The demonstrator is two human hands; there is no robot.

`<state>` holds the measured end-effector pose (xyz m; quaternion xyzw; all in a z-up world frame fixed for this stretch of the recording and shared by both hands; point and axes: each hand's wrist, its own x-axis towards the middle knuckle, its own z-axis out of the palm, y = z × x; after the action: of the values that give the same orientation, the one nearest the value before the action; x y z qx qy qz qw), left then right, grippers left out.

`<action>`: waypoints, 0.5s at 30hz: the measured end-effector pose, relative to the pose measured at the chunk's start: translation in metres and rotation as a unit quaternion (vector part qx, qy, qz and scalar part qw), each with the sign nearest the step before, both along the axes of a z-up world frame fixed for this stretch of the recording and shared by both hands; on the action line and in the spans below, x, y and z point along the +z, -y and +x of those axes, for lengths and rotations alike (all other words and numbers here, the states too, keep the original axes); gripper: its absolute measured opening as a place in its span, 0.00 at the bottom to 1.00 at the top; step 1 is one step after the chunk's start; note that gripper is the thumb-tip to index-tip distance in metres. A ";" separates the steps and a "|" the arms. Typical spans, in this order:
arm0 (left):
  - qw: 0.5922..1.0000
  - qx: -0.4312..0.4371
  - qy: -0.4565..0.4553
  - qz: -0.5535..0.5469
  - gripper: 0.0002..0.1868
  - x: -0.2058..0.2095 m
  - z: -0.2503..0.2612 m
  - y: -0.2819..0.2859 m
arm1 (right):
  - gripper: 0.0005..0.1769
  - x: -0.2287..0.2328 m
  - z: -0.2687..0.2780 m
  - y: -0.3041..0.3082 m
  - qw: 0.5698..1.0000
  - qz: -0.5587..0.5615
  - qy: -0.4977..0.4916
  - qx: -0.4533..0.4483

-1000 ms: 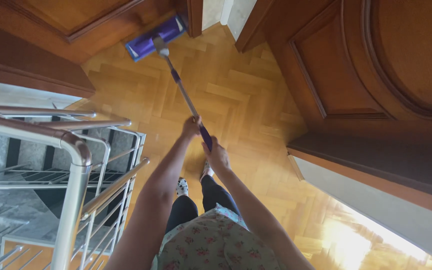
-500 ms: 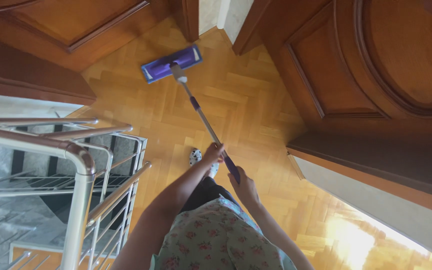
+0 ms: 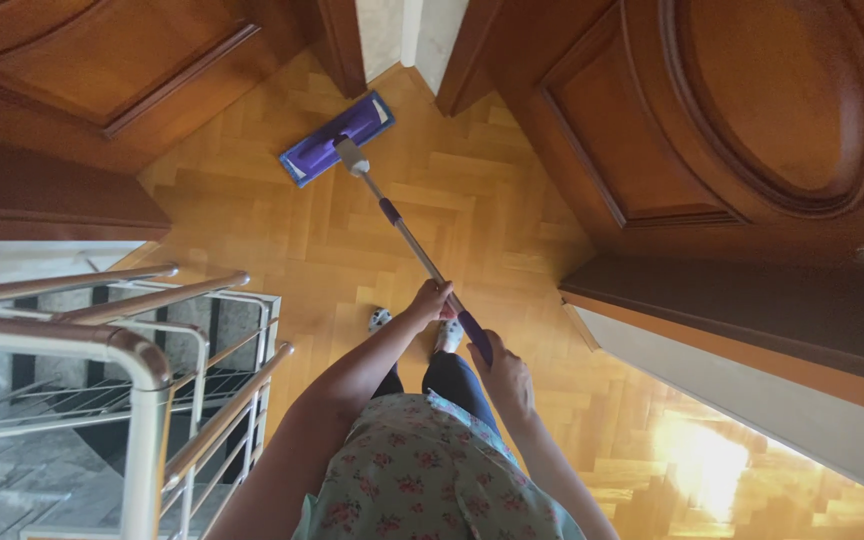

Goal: The person mops a parquet wooden floor using a purple flat mop. They move the mop back and forth across the room, covering areas near a white cabinet, a radiator, and a metal stair railing. The person wears patterned slippers and a floral top.

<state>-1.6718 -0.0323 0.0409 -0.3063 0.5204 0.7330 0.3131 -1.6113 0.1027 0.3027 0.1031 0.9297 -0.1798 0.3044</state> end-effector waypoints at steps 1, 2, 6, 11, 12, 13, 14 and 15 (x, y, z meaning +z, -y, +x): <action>1.000 -0.002 -0.001 0.002 0.29 0.005 -0.014 -0.005 | 0.29 -0.001 -0.009 -0.006 1.000 0.002 -0.001 -0.002; 1.000 0.004 0.004 0.005 0.29 0.008 -0.027 -0.011 | 0.29 -0.004 -0.020 -0.013 1.000 0.011 -0.014 0.003; 1.000 0.015 -0.011 0.016 0.28 0.003 -0.076 -0.039 | 0.30 -0.030 -0.059 -0.053 0.999 0.024 -0.044 0.017; 0.999 0.039 0.011 0.010 0.28 -0.021 -0.101 -0.092 | 0.30 -0.041 -0.077 -0.103 0.999 0.013 -0.033 0.022; 0.999 0.042 0.011 0.004 0.29 -0.024 -0.105 -0.101 | 0.30 -0.040 -0.080 -0.112 0.999 0.007 -0.030 0.021; 0.999 0.045 0.011 0.004 0.29 -0.026 -0.116 -0.108 | 0.30 -0.045 -0.091 -0.121 0.999 0.006 -0.030 0.024; 0.999 0.046 0.012 -0.005 0.30 -0.028 -0.121 -0.117 | 0.30 -0.049 -0.098 -0.132 0.999 0.006 -0.039 0.032; 0.999 0.048 0.013 -0.014 0.31 -0.031 -0.126 -0.126 | 0.30 -0.054 -0.104 -0.143 0.998 0.005 -0.048 0.040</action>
<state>-1.7982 0.0932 0.0103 -0.3451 0.5109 0.7359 0.2801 -1.7153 0.2460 0.2491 0.0586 0.9477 -0.1676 0.2654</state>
